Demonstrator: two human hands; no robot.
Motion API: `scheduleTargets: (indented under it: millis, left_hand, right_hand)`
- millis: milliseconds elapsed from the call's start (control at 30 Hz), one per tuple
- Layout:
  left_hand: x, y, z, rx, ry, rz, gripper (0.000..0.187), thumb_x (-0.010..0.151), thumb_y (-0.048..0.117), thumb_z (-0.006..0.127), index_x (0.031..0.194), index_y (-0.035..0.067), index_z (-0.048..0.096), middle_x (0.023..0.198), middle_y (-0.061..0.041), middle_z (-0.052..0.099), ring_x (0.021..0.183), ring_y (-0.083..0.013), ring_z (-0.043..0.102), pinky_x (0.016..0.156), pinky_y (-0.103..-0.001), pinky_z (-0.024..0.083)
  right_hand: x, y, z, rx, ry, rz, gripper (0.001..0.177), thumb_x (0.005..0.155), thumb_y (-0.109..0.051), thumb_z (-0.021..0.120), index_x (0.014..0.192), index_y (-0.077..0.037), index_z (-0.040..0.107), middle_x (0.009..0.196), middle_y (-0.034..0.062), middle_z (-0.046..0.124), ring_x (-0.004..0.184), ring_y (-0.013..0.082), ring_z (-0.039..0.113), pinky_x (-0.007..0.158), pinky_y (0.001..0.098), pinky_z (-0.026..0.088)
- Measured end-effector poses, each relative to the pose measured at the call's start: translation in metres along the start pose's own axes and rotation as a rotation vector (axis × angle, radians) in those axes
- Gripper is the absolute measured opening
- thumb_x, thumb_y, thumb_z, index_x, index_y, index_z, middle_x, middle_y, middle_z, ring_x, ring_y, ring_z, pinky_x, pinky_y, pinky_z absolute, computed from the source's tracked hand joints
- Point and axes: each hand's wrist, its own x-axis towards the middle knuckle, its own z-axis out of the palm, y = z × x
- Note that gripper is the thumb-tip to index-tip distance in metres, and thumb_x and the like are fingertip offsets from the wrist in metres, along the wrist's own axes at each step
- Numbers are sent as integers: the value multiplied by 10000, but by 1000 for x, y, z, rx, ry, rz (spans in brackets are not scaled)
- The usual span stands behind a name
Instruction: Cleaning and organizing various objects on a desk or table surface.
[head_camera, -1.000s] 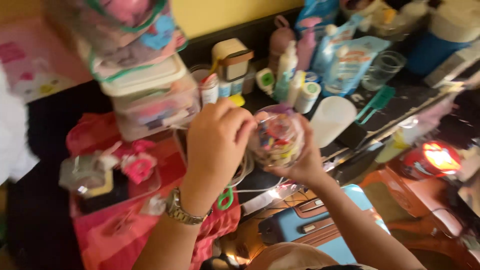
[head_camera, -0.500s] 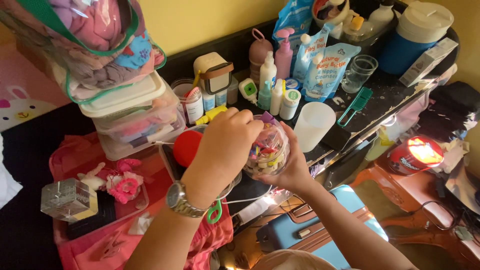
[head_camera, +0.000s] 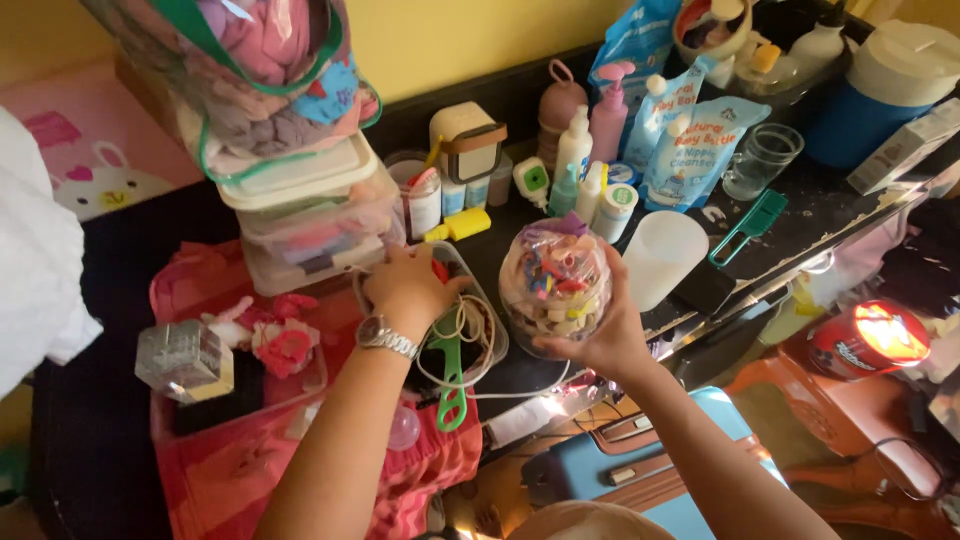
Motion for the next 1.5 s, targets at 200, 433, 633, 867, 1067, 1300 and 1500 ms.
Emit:
scheduleTargets:
  millis: [200, 433, 633, 867, 1067, 1300, 1500]
  left_hand:
    - [7, -15, 35, 62, 74, -86, 753, 773, 616, 754, 1332, 137, 594, 1316, -227, 536, 1221, -424, 555, 974, -553, 471]
    - [-4, -34, 52, -65, 138, 59, 933, 794, 672, 716, 1452, 58, 471, 1237, -321, 519, 1111, -508, 546, 937, -560, 455]
    - [-23, 5, -37, -330, 435, 255, 766, 861, 535, 735, 1465, 122, 507, 1307, -338, 483, 1120, -479, 570, 941, -540, 490]
    - [-46, 100, -64, -363, 411, 732, 830, 824, 560, 756, 1469, 97, 515, 1096, -204, 578, 1031, -384, 576, 881, -502, 501]
    - [-42, 105, -32, -324, 453, 655, 840, 736, 505, 786, 1455, 134, 560, 1176, -242, 585, 930, -401, 587, 800, -496, 517]
    - [-41, 108, -18, -395, 504, 648, 864, 705, 551, 809, 1397, 96, 562, 1252, -292, 563, 994, -421, 603, 854, -500, 530]
    - [-59, 92, -105, -474, 604, 939, 776, 737, 556, 807, 1384, 188, 587, 1343, -230, 577, 1090, -385, 632, 970, -486, 543]
  right_hand:
    - [-2, -3, 1, -81, 35, -12, 1274, 580, -137, 988, 1568, -26, 191, 1494, 177, 459, 1387, 255, 514, 1166, 399, 445]
    - [-2, -1, -3, -71, 71, 43, 1288, 590, -137, 969, 1578, -23, 150, 1492, 177, 470, 1384, 257, 521, 1157, 397, 454]
    - [4, -5, 1, -44, 55, -28, 1271, 600, -132, 972, 1580, -23, 170, 1487, 187, 483, 1387, 270, 523, 1169, 407, 448]
    - [1, -7, 11, -100, 18, 11, 1179, 590, -177, 990, 1521, -21, 284, 1438, 166, 544, 1318, 265, 581, 1103, 410, 496]
    - [1, -19, 12, -231, 83, 23, 1177, 620, -280, 959, 1528, -8, 261, 1416, 149, 552, 1300, 253, 589, 1070, 398, 503]
    - [-1, 9, 8, 165, 85, -16, 1151, 660, -205, 953, 1551, -15, 250, 1457, 169, 505, 1332, 260, 577, 1094, 424, 539]
    - [35, -54, -41, -26, -113, -55, 1281, 504, -129, 955, 1564, -53, 240, 1425, 189, 555, 1253, 281, 641, 1014, 428, 587]
